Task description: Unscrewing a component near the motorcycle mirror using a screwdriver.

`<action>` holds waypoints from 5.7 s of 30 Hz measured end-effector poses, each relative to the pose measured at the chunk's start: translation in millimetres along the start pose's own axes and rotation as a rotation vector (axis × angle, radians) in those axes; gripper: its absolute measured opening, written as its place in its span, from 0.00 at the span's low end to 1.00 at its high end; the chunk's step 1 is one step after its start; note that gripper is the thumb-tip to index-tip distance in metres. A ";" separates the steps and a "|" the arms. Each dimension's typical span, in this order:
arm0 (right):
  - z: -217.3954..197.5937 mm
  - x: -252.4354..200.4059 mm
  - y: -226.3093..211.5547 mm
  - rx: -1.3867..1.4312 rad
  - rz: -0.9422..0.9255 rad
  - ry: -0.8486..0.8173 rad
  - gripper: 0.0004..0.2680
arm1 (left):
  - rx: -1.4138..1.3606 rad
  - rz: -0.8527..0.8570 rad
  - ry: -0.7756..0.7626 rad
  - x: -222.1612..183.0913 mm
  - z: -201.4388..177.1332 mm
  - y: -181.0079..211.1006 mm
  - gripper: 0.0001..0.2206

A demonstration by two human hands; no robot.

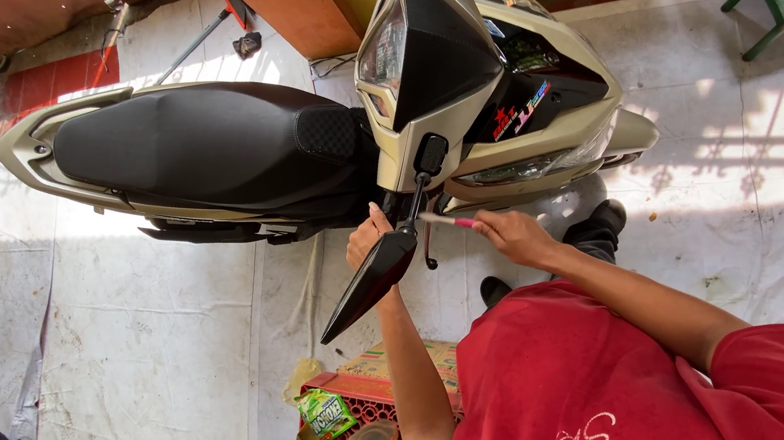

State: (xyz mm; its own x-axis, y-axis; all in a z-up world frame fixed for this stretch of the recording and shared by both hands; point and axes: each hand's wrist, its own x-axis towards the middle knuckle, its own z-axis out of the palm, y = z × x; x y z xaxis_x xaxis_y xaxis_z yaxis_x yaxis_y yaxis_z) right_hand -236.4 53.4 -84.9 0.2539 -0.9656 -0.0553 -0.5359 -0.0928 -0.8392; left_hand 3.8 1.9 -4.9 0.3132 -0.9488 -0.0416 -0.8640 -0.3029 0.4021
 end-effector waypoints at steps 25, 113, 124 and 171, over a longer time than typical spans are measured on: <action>33.0 -9.4 -1.2 0.161 0.142 0.194 0.11 | -0.045 0.048 -0.064 3.1 -0.7 -8.9 0.30; 9.1 -4.2 -2.6 -0.143 0.090 -0.003 0.13 | -0.038 0.067 -0.007 -7.9 -6.1 -3.5 0.23; 19.6 -7.4 11.1 -0.183 -0.033 0.038 0.14 | -0.064 0.082 0.024 -4.3 -0.8 -1.2 0.23; 24.1 -12.5 3.5 -0.080 -0.018 0.082 0.14 | -0.036 0.095 -0.001 -2.2 2.4 -6.9 0.24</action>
State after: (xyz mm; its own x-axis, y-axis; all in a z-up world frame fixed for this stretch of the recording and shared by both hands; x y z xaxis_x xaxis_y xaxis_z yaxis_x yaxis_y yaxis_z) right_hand -222.0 71.0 -100.1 0.1987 -0.9800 0.0066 -0.5951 -0.1260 -0.7937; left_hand 8.1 5.9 -9.8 0.2306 -0.9730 -0.0027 -0.8751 -0.2086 0.4368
